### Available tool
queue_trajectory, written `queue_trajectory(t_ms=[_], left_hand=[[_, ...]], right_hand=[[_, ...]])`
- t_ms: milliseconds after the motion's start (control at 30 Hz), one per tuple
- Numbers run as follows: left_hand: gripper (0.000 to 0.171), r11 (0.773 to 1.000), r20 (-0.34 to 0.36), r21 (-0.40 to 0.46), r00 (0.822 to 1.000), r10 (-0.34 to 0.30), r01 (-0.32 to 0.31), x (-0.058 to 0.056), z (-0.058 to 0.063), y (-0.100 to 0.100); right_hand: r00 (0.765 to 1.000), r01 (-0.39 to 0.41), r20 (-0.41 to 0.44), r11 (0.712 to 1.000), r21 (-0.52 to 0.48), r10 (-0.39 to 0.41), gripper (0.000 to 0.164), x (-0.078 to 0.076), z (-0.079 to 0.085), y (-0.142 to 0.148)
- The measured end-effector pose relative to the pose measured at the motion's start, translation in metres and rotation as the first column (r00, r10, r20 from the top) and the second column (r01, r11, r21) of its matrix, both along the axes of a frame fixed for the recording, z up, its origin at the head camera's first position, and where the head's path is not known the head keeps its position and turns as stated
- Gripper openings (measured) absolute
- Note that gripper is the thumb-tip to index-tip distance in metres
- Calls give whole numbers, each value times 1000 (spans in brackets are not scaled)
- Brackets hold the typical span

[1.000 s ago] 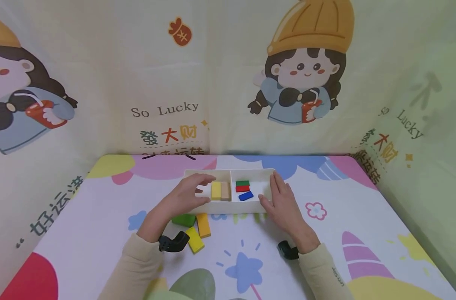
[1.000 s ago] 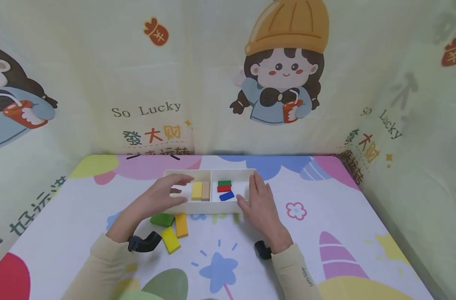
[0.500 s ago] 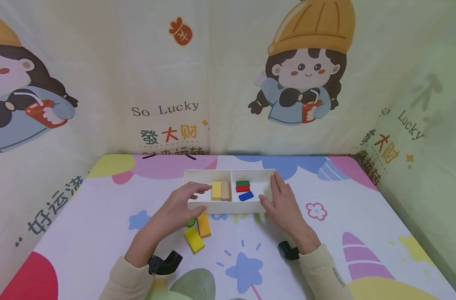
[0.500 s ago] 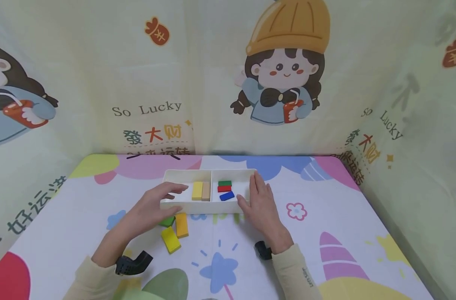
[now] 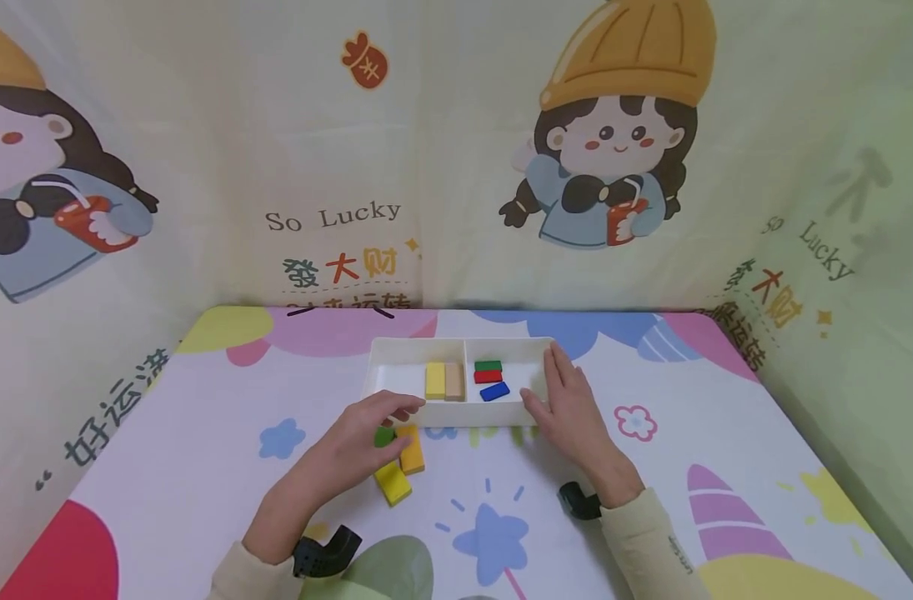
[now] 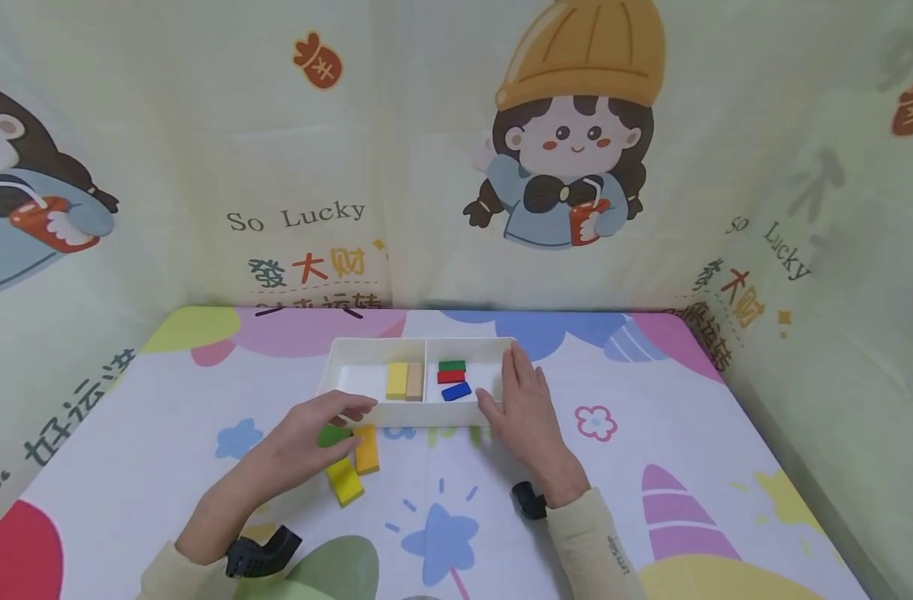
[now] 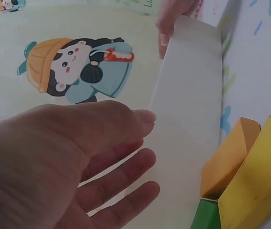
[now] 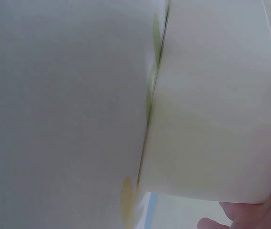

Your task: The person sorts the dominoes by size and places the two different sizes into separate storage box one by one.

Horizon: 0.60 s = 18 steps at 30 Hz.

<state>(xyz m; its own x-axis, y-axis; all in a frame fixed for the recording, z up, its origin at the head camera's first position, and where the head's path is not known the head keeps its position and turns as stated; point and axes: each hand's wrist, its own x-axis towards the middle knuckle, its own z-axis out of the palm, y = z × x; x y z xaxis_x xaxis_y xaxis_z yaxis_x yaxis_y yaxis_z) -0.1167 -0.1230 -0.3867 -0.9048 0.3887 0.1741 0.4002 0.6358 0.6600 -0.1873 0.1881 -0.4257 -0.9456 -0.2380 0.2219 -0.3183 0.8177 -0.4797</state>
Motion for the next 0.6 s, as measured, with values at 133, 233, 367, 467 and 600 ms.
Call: queue_trajectory(t_ms=[133, 233, 367, 467, 600], left_hand=[[47, 1000, 65, -19, 998, -8, 9, -2, 0, 1], [48, 999, 102, -35, 994, -35, 39, -4, -3, 0], [52, 995, 120, -76, 991, -61, 70, -6, -5, 1], [55, 992, 122, -110, 991, -52, 65, -6, -6, 0], [55, 989, 134, -139, 991, -32, 50, -7, -8, -1]], right_hand=[[1000, 3, -6, 1000, 4, -3, 80, -1, 0, 1], [1000, 6, -12, 1000, 23, -6, 79, -2, 0, 0], [1000, 10, -12, 999, 31, -10, 79, -2, 2, -1], [1000, 9, -14, 1000, 24, -9, 79, -2, 3, -1], [1000, 8, -13, 1000, 26, -7, 79, -2, 3, -1]])
